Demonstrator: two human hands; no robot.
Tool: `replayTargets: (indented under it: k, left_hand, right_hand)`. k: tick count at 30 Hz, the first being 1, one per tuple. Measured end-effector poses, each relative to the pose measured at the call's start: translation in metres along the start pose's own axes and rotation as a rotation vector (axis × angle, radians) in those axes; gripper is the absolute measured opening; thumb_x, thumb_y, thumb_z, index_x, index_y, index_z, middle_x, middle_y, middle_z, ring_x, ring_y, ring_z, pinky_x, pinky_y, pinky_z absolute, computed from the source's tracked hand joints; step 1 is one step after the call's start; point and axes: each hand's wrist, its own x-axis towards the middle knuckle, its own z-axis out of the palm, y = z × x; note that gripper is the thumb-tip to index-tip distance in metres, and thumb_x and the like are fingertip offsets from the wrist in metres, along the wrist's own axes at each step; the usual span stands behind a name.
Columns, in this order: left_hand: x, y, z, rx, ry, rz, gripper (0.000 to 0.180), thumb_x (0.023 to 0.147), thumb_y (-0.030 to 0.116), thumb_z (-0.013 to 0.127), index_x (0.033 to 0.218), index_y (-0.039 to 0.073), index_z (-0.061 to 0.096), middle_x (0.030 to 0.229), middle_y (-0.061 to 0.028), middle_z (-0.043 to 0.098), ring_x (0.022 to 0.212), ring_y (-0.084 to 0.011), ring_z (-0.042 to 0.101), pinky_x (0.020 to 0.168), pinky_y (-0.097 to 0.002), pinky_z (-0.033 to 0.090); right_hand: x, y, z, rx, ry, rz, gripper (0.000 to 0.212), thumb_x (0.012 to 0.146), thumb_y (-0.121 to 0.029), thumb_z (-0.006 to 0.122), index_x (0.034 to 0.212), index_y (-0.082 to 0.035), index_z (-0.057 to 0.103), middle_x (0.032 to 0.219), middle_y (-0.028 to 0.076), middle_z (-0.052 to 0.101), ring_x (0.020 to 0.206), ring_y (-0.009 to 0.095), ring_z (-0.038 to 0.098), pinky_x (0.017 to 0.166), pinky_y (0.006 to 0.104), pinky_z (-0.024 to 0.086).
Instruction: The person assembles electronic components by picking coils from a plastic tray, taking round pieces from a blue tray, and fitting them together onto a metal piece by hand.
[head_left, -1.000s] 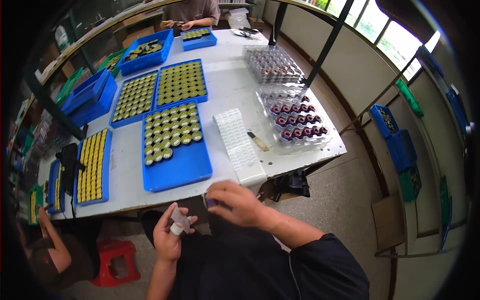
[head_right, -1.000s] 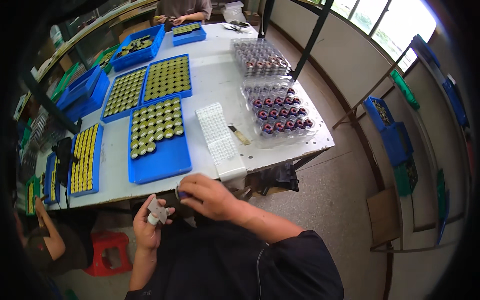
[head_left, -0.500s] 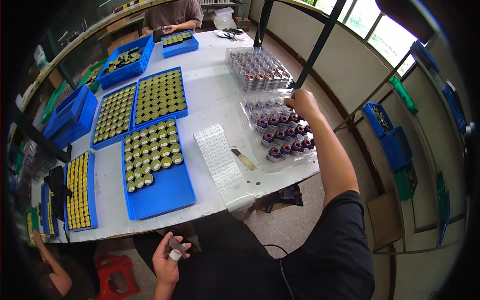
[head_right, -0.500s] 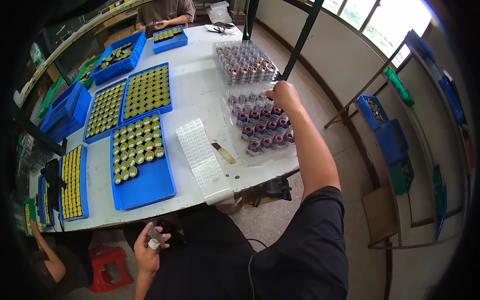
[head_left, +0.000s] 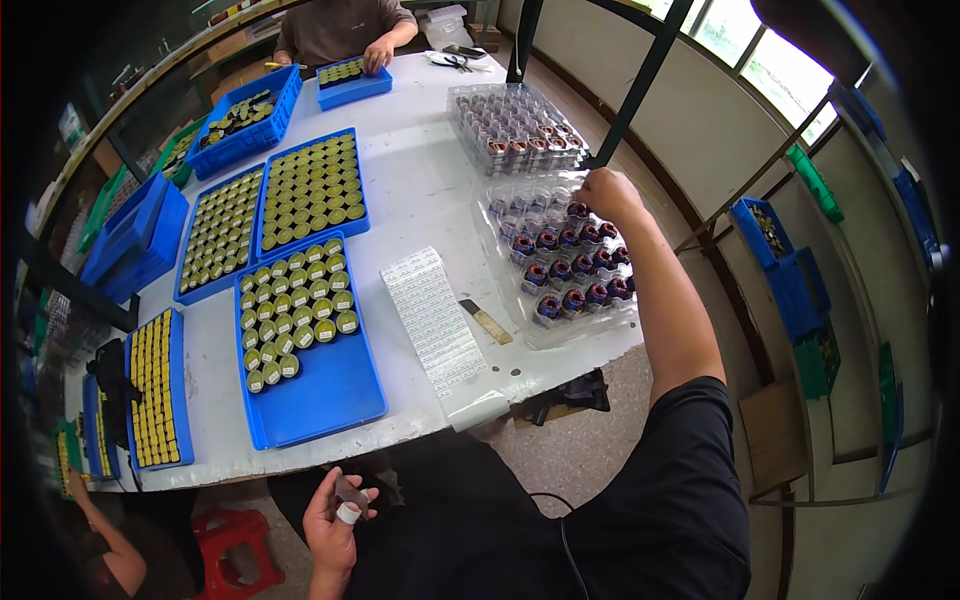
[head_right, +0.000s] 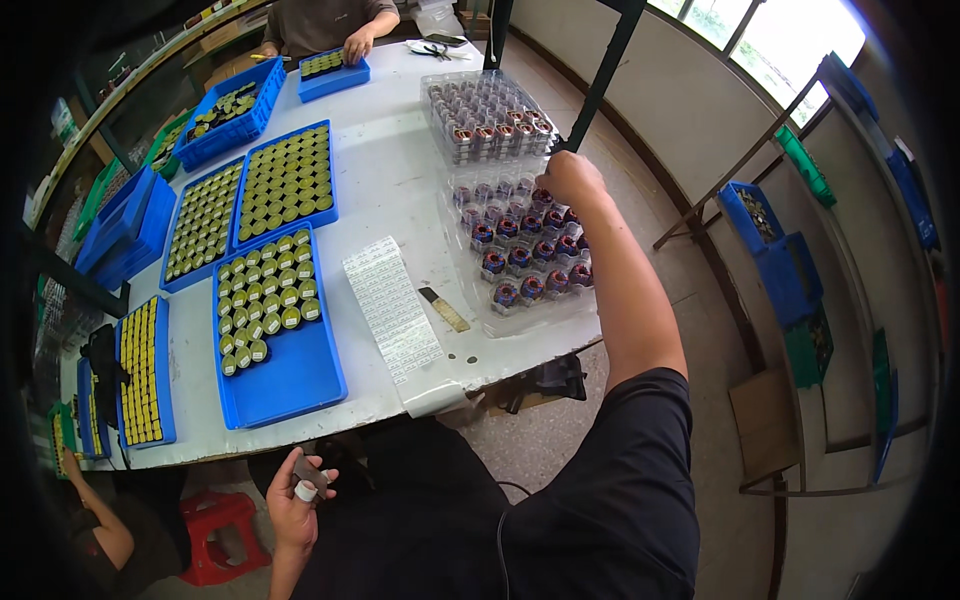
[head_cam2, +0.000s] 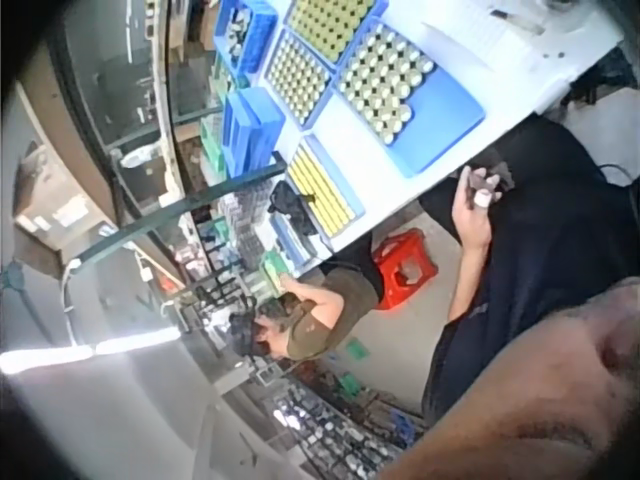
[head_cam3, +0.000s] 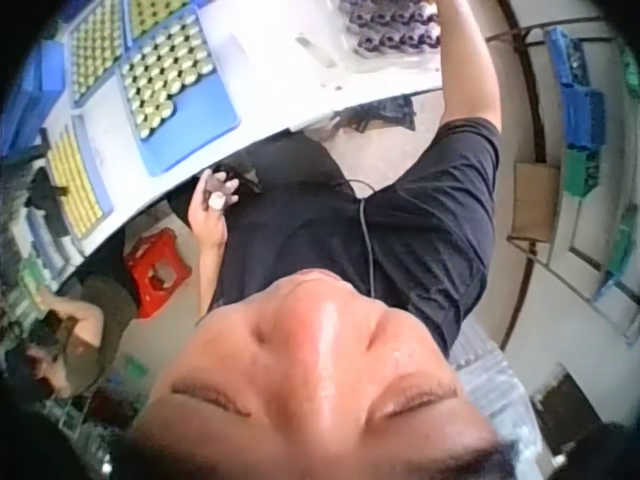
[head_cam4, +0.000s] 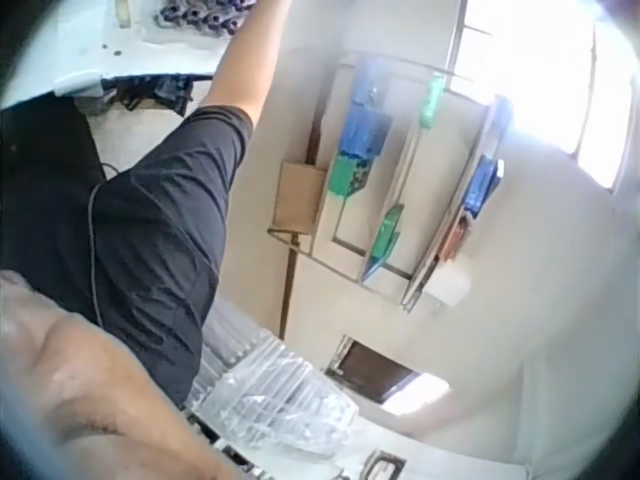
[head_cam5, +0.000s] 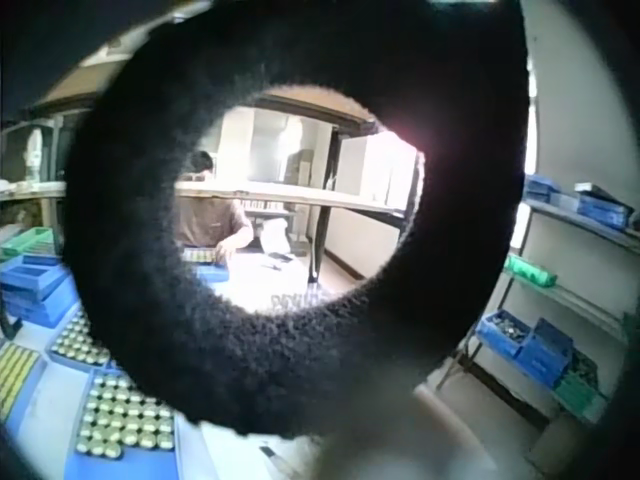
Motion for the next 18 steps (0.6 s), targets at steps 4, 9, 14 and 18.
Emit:
replayTargets:
  k: [4,9,14,18]
  left_hand:
    - [0.000,-0.001,-0.001,-0.006,0.003,-0.002,0.059,0.096,0.017,0.068,0.147,0.003,0.043,0.127,-0.0174,0.058,0.101,-0.0324,0.068,0.070,-0.0304,0.058]
    - [-0.001,-0.001,0.001,-0.010,-0.003,-0.015,0.061,0.093,0.012,0.069,0.147,0.002,0.043,0.127,-0.0182,0.060,0.102,-0.0328,0.068,0.072,-0.0329,0.060]
    - [-0.005,-0.003,-0.002,-0.023,0.025,-0.010,0.060,0.093,0.011,0.068,0.147,0.002,0.043,0.127,-0.0181,0.060,0.102,-0.0325,0.068,0.073,-0.0328,0.059]
    - [-0.009,-0.006,-0.005,-0.033,0.003,-0.011,0.060,0.093,0.010,0.067,0.147,0.001,0.042,0.127,-0.0180,0.060,0.102,-0.0325,0.068,0.073,-0.0328,0.059]
  right_hand:
    - [0.004,0.018,0.021,-0.005,-0.032,-0.193,0.018,0.080,-0.019,0.069,0.087,-0.003,0.074,0.084,0.015,0.072,0.075,0.038,0.065,0.071,0.0445,0.053]
    - [0.006,0.027,0.039,0.081,0.147,-0.199,0.014,0.077,-0.013,0.065,0.084,-0.007,0.075,0.081,0.014,0.071,0.073,0.038,0.064,0.070,0.0446,0.052]
    - [0.004,0.021,0.040,0.096,0.180,-0.180,0.015,0.078,-0.013,0.064,0.086,-0.006,0.075,0.081,0.015,0.072,0.073,0.038,0.064,0.071,0.0451,0.052]
    - [0.003,0.017,0.033,0.053,0.088,-0.197,0.016,0.081,-0.014,0.064,0.089,-0.007,0.076,0.084,0.014,0.072,0.075,0.038,0.065,0.072,0.0448,0.052]
